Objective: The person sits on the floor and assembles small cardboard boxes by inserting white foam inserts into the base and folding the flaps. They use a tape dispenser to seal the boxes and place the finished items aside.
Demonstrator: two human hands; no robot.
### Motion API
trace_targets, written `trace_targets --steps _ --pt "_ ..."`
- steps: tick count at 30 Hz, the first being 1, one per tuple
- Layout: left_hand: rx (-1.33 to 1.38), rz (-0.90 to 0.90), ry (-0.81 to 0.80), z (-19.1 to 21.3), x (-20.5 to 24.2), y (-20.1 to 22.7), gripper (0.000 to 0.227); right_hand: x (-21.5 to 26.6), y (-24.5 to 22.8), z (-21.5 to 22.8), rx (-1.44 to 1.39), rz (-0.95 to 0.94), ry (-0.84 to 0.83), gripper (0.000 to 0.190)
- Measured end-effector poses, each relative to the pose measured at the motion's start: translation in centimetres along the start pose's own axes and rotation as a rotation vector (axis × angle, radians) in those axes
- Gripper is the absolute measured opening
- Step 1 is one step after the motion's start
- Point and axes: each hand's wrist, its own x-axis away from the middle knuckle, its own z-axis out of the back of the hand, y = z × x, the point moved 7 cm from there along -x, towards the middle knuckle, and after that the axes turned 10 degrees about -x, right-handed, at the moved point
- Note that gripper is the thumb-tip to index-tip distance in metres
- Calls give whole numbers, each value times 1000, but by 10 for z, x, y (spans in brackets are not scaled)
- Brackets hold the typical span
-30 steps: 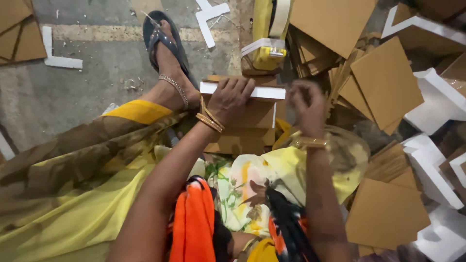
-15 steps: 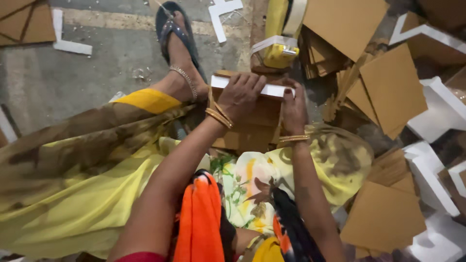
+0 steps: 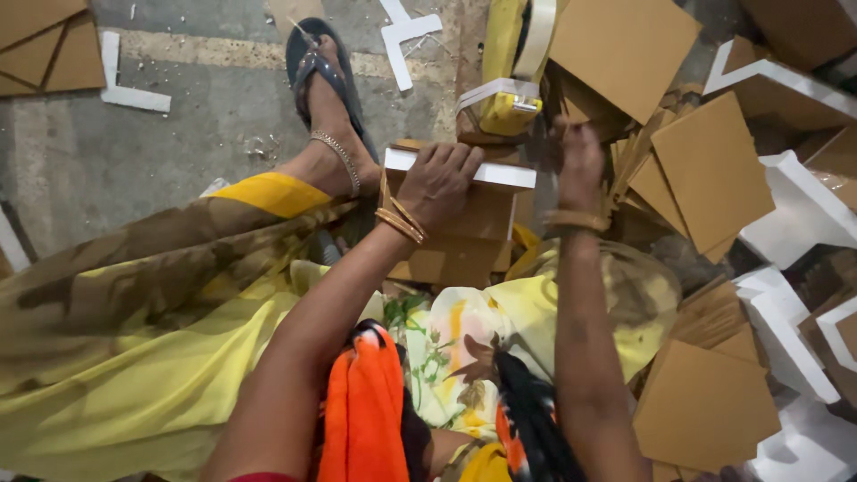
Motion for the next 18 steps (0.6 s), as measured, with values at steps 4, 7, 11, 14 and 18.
trace_targets --steps 4,7,11,14,18 --pt "-22 -7 -12 0 -1 0 40 -47 -12 -16 -23 -202 -94 36" --pt "-35 -14 2 2 -1 -1 41 -60 -18 -46 155 -356 -113 26" --pt "-44 -19 13 4 -2 0 39 -38 -62 -65 353 -68 -175 15" --pt "1 -8 -24 2 -6 -4 37 24 -66 -55 251 -69 -171 11" --pt "73 -8 -17 1 -19 -14 35 94 -15 -40 62 -369 -69 14"
